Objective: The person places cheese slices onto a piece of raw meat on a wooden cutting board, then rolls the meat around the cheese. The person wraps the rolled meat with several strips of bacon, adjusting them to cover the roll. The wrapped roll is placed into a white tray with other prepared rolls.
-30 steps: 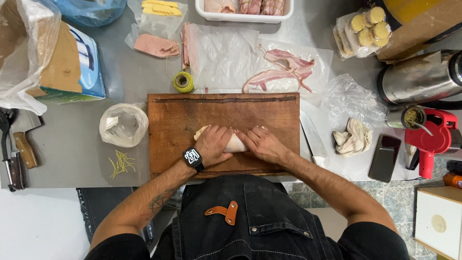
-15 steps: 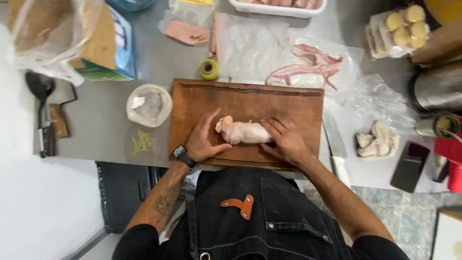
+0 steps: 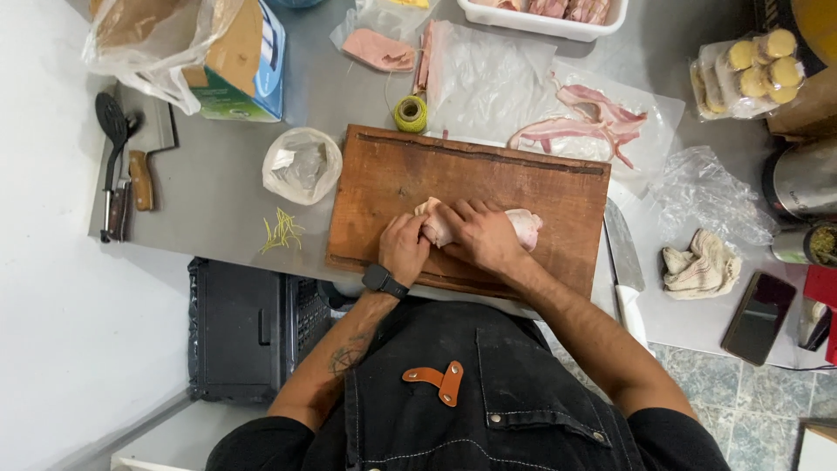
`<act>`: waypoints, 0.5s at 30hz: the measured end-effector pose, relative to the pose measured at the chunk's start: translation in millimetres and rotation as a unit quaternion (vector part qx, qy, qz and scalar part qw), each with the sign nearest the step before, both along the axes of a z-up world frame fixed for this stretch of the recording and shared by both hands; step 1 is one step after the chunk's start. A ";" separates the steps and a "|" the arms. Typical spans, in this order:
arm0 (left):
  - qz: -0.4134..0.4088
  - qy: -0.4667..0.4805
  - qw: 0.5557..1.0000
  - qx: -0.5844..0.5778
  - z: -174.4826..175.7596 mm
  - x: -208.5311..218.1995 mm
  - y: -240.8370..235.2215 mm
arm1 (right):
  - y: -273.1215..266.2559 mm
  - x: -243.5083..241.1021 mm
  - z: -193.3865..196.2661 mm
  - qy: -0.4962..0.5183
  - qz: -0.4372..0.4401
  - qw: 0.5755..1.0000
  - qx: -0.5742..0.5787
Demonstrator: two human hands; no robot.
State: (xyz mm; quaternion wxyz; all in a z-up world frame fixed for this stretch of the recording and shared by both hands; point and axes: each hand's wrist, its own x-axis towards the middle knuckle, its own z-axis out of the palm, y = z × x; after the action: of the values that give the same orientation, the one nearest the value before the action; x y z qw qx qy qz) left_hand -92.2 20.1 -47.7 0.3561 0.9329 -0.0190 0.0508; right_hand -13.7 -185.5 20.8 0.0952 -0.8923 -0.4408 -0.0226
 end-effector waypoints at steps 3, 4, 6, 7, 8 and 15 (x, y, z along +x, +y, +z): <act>0.078 0.050 0.995 -0.038 -2.8 -15.2 -18.1 | -9.2 -3.9 -14.7 -0.004 0.006 1.000 0.000; 0.080 0.049 0.995 -0.039 0.5 -22.0 -19.5 | -9.6 -6.0 -10.9 -0.005 0.008 1.000 -0.001; 0.065 0.111 0.985 -0.116 6.8 -35.4 -22.3 | -10.0 -9.4 -3.7 -0.005 0.003 1.000 0.007; 0.067 0.109 0.985 -0.115 30.2 -35.3 -20.9 | -9.0 -8.8 -7.0 -0.007 0.006 1.000 0.009; 0.082 0.076 0.989 -0.094 53.6 -35.0 -19.8 | -8.3 -8.0 -10.4 -0.014 0.003 1.000 0.004; 0.108 -0.029 0.980 -0.163 21.0 -19.2 -30.2 | -6.7 -8.8 10.4 0.006 -0.024 1.000 0.017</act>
State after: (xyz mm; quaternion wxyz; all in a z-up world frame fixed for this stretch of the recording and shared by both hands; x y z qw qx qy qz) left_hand -111.4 -10.1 -26.7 0.4951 0.8570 0.0798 0.1184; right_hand -22.4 -192.1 31.2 0.1127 -0.9008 -0.4185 -0.0273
